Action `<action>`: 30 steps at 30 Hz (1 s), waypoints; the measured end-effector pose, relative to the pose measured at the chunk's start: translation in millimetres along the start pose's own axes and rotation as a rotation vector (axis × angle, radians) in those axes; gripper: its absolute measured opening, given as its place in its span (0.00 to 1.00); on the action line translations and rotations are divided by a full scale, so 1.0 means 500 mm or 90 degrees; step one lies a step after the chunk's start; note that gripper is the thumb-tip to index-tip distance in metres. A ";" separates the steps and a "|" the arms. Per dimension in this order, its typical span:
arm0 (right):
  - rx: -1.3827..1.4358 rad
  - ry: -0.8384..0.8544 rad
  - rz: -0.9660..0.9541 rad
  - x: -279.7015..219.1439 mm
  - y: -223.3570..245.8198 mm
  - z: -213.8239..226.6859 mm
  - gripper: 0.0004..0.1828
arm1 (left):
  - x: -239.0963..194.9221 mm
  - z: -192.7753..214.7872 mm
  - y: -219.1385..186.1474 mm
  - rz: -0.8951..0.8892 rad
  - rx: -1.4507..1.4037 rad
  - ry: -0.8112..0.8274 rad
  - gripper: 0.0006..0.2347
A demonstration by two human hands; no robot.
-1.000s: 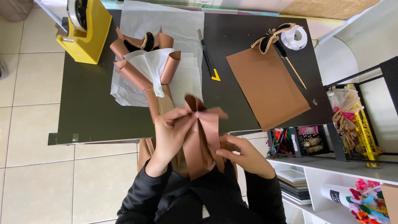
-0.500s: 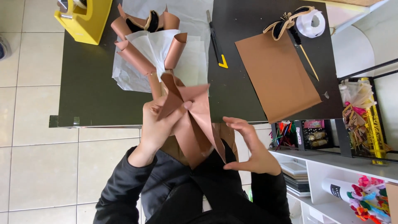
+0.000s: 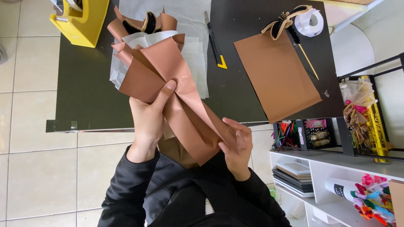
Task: Wrapping a decorative bouquet with brown craft paper by folding and pleating the paper around the base to secure it.
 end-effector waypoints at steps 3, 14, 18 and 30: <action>0.126 -0.030 -0.058 -0.041 -0.112 0.001 0.51 | -0.007 -0.007 -0.007 -0.019 0.019 -0.018 0.15; 0.314 -0.171 -0.385 -0.075 -0.185 -0.041 0.07 | -0.019 0.014 -0.041 -0.127 0.085 -0.059 0.13; 0.340 -0.143 -0.453 -0.063 -0.125 -0.089 0.08 | -0.021 0.026 -0.039 -0.126 0.064 -0.069 0.13; -0.187 0.095 -0.042 -0.022 0.061 -0.015 0.28 | -0.003 0.048 -0.037 0.053 0.037 -0.103 0.10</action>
Point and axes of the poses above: each hand's wrist, its own x-axis towards the middle knuckle, its own z-axis out of the back of the hand, y = z × x, the point moved 10 cm from there along x, towards the middle knuckle, and after that the axes turned 12 degrees about y, right-handed, at the moved point
